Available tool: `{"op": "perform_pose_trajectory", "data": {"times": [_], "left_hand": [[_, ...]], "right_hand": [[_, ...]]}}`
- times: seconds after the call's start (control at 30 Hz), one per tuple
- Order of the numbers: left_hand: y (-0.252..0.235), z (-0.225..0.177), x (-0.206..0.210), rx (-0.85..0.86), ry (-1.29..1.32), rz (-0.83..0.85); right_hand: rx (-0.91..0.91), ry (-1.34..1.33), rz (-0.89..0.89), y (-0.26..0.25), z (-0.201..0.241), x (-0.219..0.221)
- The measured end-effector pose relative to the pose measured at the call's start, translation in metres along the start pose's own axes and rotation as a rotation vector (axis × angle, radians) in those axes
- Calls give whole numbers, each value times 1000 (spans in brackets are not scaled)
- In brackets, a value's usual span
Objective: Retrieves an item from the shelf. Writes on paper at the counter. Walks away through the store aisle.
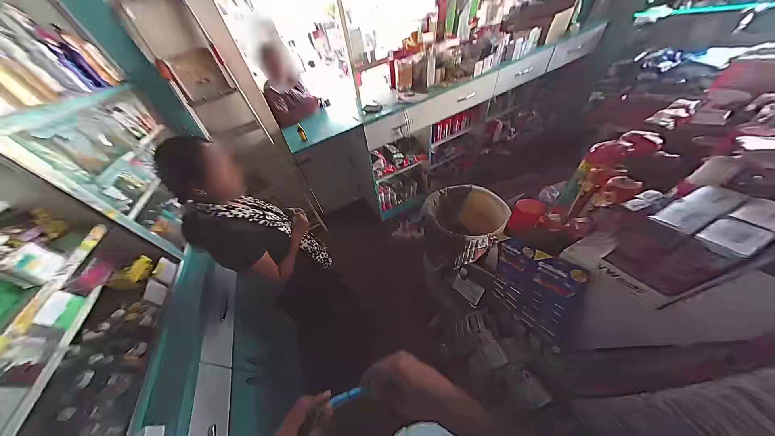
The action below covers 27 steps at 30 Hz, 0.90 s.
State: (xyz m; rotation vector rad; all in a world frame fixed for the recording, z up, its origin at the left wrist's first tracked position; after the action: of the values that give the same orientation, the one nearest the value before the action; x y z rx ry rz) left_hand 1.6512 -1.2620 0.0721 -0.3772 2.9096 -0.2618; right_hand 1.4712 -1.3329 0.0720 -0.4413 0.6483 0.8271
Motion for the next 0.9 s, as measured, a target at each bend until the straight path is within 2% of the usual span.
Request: {"op": "perform_pose_trajectory", "data": {"times": [0.1,0.23,0.37,0.43,0.53,0.67,0.77,0.9], "left_hand": [[-123,3,33,41,70,130],[-272,-1,108,79,261,333],[-405,34,182,28,359,448],[-482,42,212,71,392,476],[-588,38,256,152,418,472],[-717,37,291,254,352,476],[-809,51,290,160,257,411],[-929,111,292,-41,200,271]], "right_hand": [[31,52,-202,-52,-52,-73],[146,126,-486,-92,-117,-177],[238,164,-565,-146,-211,-251],[251,95,-577,-181,-264,-286],[295,-41,-536,-240,-342,-337],[304,49,-448,-326,-428,-416],[418,165,-440,-365,-489,-493],[637,156,-610,-378,-593,-601]]}}
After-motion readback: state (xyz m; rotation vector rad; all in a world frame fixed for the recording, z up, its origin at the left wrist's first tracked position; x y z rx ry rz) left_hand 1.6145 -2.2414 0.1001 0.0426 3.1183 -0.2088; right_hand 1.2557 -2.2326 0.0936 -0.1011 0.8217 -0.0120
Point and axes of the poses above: each hand's wrist, its own y-axis away from the middle knuckle, its own x-axis out of the palm, z = x × y, the point moved 10 cm from there along -y, towards the middle knuckle, and after that the axes turned 13 degrees about y, right-handed, at the moved point
